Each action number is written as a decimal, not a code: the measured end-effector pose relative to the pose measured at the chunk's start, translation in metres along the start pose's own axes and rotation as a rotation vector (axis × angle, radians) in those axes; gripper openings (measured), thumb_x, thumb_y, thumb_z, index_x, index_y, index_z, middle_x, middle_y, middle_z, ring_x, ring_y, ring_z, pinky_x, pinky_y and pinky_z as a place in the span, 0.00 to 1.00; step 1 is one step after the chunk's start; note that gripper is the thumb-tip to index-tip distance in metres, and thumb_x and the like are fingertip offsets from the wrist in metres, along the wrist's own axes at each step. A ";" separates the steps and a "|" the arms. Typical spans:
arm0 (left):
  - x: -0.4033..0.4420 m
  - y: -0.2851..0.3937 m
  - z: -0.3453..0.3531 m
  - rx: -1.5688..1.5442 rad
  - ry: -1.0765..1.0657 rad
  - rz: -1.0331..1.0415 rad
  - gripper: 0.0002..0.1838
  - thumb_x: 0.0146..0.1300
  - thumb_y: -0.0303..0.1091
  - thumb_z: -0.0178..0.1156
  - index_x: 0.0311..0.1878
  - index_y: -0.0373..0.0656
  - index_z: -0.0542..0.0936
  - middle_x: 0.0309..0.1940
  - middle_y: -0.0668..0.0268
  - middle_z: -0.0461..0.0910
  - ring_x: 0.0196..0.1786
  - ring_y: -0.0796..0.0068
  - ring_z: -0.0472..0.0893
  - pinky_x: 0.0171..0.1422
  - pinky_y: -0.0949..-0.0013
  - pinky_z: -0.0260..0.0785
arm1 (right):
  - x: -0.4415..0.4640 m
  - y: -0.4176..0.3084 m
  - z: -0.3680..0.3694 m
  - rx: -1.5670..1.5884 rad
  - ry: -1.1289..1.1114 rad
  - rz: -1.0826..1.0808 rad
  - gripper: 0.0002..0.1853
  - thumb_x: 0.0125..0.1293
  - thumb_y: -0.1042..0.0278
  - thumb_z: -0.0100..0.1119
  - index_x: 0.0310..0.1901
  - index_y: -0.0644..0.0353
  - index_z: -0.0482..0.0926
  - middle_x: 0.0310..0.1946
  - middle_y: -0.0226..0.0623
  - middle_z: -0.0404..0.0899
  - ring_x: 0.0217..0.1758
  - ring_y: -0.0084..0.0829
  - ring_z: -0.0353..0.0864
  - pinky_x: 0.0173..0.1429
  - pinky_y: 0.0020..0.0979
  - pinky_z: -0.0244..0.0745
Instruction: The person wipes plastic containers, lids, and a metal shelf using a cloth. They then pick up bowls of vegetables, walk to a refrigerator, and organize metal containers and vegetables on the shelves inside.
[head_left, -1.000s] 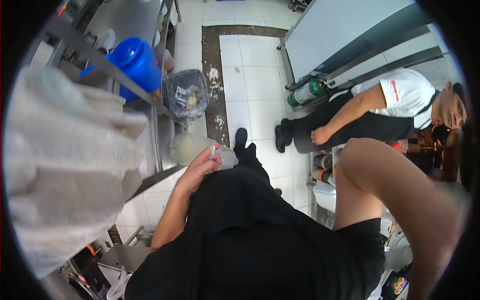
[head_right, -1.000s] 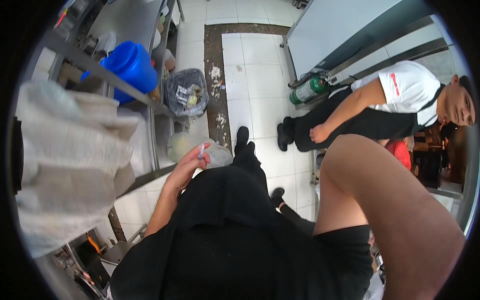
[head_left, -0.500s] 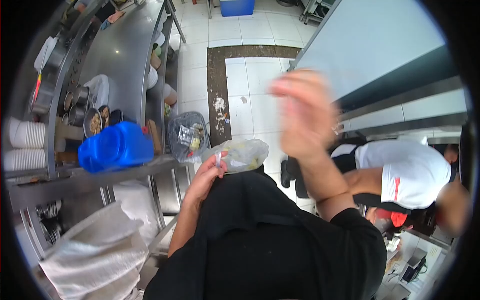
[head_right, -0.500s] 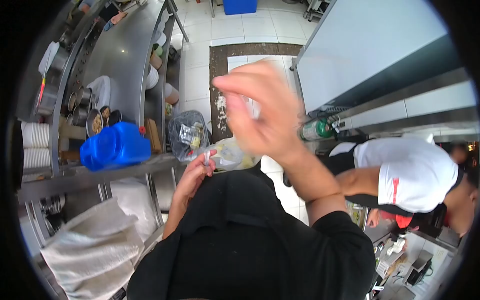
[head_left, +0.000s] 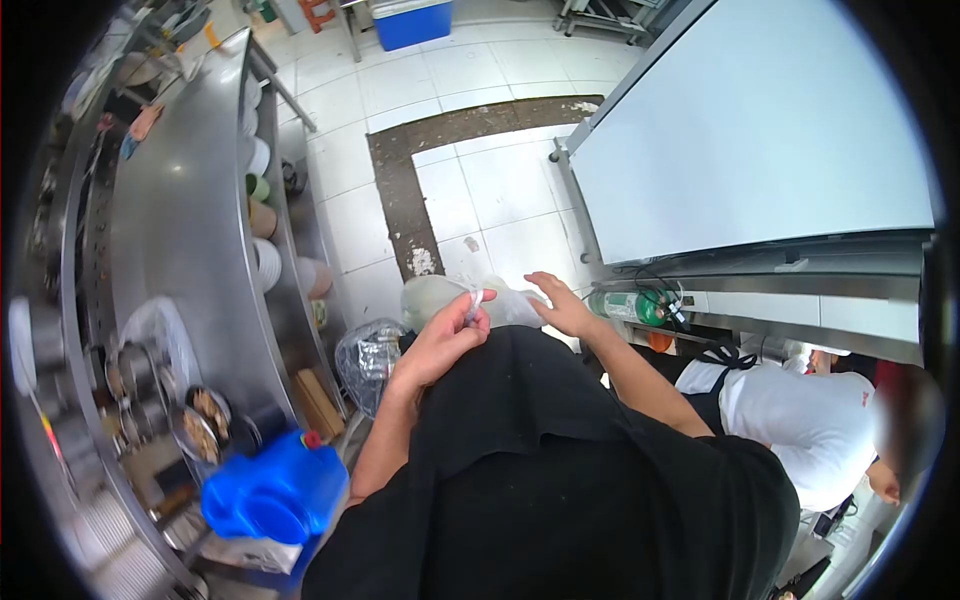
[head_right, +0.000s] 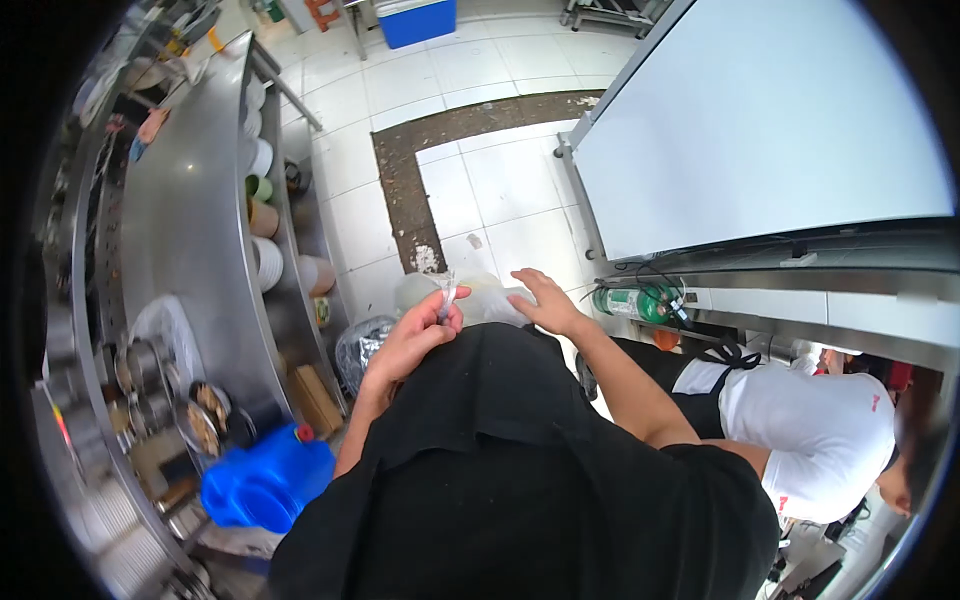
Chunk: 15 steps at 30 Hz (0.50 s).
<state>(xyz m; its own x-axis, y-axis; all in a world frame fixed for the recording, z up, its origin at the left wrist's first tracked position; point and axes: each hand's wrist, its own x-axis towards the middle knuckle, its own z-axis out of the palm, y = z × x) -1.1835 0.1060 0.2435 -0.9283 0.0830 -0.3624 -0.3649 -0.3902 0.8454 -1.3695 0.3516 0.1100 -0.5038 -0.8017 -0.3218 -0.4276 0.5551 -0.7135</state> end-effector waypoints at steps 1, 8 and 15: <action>0.022 0.013 -0.014 0.027 -0.033 -0.006 0.31 0.67 0.26 0.56 0.75 0.38 0.69 0.39 0.76 0.73 0.41 0.86 0.71 0.49 0.79 0.65 | 0.014 -0.003 -0.012 0.142 0.012 0.077 0.33 0.74 0.49 0.60 0.73 0.58 0.71 0.76 0.54 0.66 0.80 0.51 0.64 0.82 0.45 0.60; 0.141 0.090 -0.101 0.112 0.029 -0.080 0.30 0.66 0.28 0.54 0.73 0.37 0.70 0.38 0.77 0.72 0.41 0.86 0.70 0.52 0.78 0.63 | 0.113 -0.055 -0.158 0.337 0.406 0.168 0.29 0.78 0.59 0.60 0.75 0.63 0.68 0.71 0.45 0.73 0.73 0.39 0.74 0.75 0.40 0.69; 0.267 0.166 -0.168 0.128 0.315 -0.097 0.26 0.65 0.34 0.57 0.67 0.36 0.77 0.37 0.76 0.74 0.39 0.82 0.69 0.50 0.74 0.63 | 0.051 -0.303 -0.496 -0.553 1.557 -1.766 0.44 0.66 0.31 0.60 0.78 0.44 0.64 0.83 0.39 0.50 0.84 0.46 0.49 0.84 0.67 0.21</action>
<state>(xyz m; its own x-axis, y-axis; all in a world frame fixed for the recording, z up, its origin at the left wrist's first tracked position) -1.4796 -0.0909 0.2213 -0.8286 -0.1809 -0.5298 -0.4748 -0.2743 0.8363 -1.6379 0.2531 0.6183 0.5475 0.1459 0.8240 -0.8345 0.0213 0.5506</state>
